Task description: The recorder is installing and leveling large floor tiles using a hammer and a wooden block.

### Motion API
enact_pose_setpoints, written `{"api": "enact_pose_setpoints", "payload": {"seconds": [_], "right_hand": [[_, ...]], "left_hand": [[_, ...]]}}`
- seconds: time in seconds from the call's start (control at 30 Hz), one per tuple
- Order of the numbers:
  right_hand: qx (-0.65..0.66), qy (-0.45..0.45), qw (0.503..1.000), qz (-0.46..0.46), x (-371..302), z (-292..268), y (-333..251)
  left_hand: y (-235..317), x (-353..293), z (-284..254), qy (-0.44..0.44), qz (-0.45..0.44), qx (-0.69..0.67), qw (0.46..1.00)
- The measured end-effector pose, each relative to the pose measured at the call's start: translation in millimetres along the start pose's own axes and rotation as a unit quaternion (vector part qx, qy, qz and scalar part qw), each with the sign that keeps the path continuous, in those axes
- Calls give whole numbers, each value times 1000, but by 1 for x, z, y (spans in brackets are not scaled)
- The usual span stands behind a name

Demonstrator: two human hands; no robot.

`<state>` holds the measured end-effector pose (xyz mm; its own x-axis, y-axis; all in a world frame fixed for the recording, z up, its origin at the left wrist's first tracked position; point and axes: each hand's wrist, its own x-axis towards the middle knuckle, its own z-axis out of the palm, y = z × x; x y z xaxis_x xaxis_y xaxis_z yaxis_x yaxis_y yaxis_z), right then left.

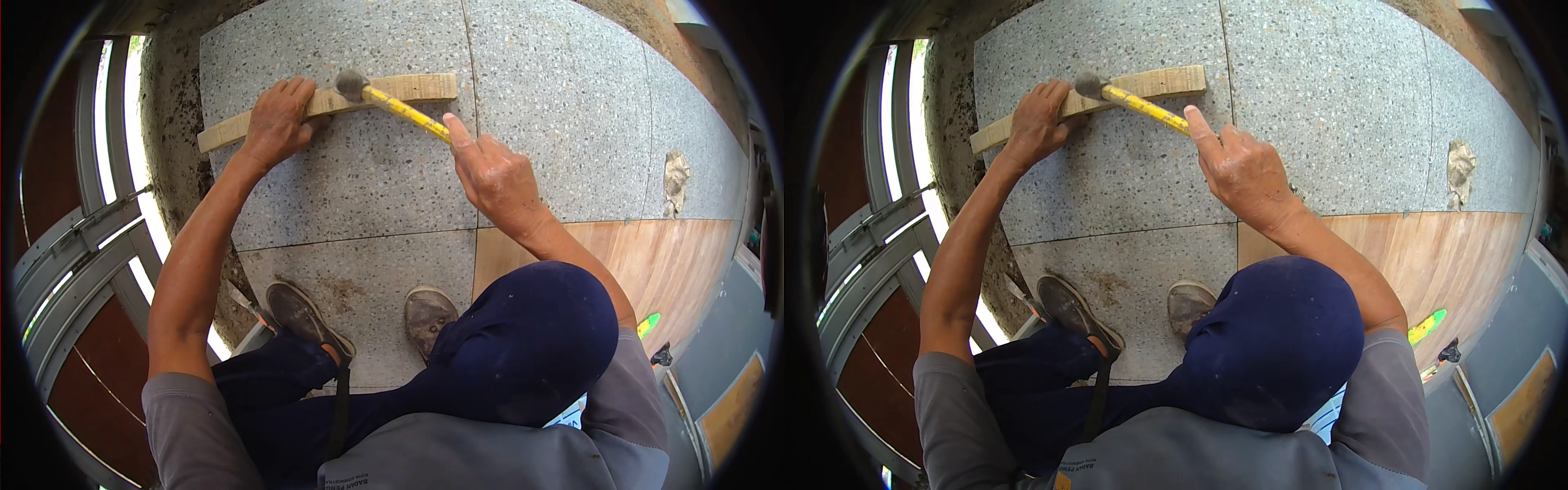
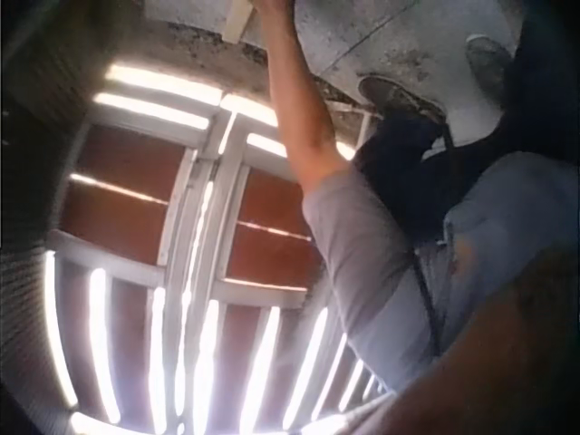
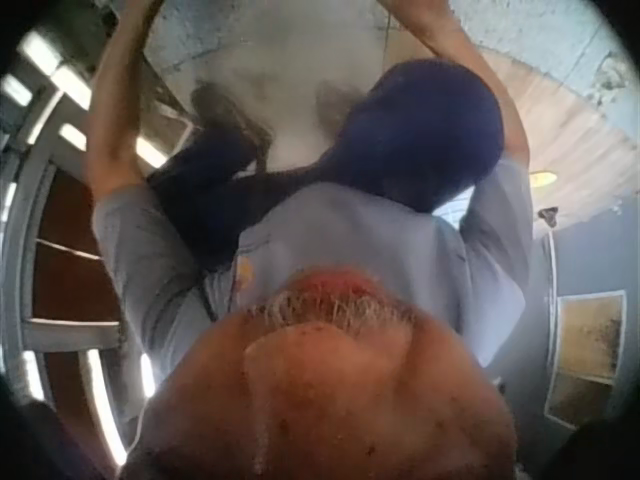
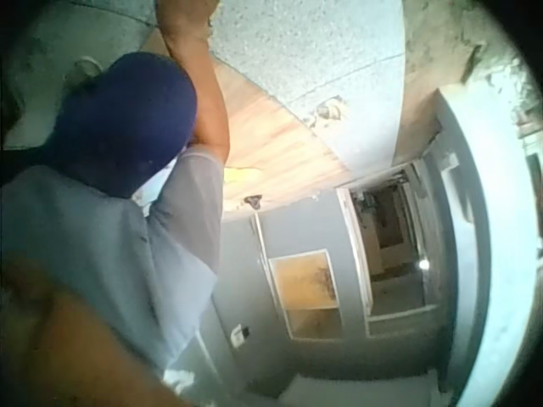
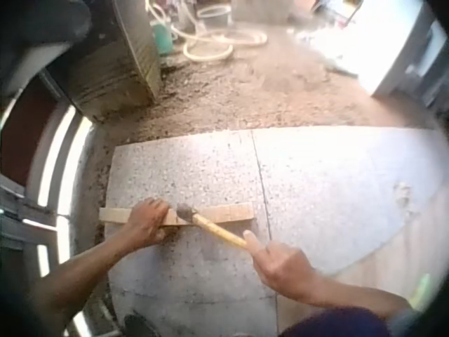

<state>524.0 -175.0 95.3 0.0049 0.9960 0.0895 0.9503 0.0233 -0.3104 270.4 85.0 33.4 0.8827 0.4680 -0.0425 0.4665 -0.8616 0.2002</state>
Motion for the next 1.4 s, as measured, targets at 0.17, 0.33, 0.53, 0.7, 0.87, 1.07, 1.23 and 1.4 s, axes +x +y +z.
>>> {"api": "enact_pose_setpoints", "payload": {"seconds": [0.17, 0.33, 0.53, 0.7, 0.87, 1.07, 1.23, 1.4], "right_hand": [[2, 7, 1000, -6, 1, -1, 0], [35, 23, 999, -12, 5, -7, -2], [-11, 25, 999, -18, 0, -3, 2], [17, -4, 1000, 8, 0, 0, -3], [21, 13, 1000, 6, 0, 5, -6], [27, 29, 999, -13, 11, 7, -16], [22, 32, 999, -13, 13, 13, -19], [1, 11, 1000, -6, 15, 11, -19]], "left_hand": [[3, 0, -3, 4, -1, -12, 1000], [2, 0, -3, 9, 3, -27, 1000], [8, 4, -8, 6, -2, -29, 1000], [6, 3, -7, -1, -5, -20, 1000], [4, 0, -9, -4, -10, -18, 1000], [4, 0, -3, 17, 4, -10, 1000], [6, -2, -11, -8, -13, -10, 1000], [-24, -17, -12, 28, -4, -68, 997]]}}
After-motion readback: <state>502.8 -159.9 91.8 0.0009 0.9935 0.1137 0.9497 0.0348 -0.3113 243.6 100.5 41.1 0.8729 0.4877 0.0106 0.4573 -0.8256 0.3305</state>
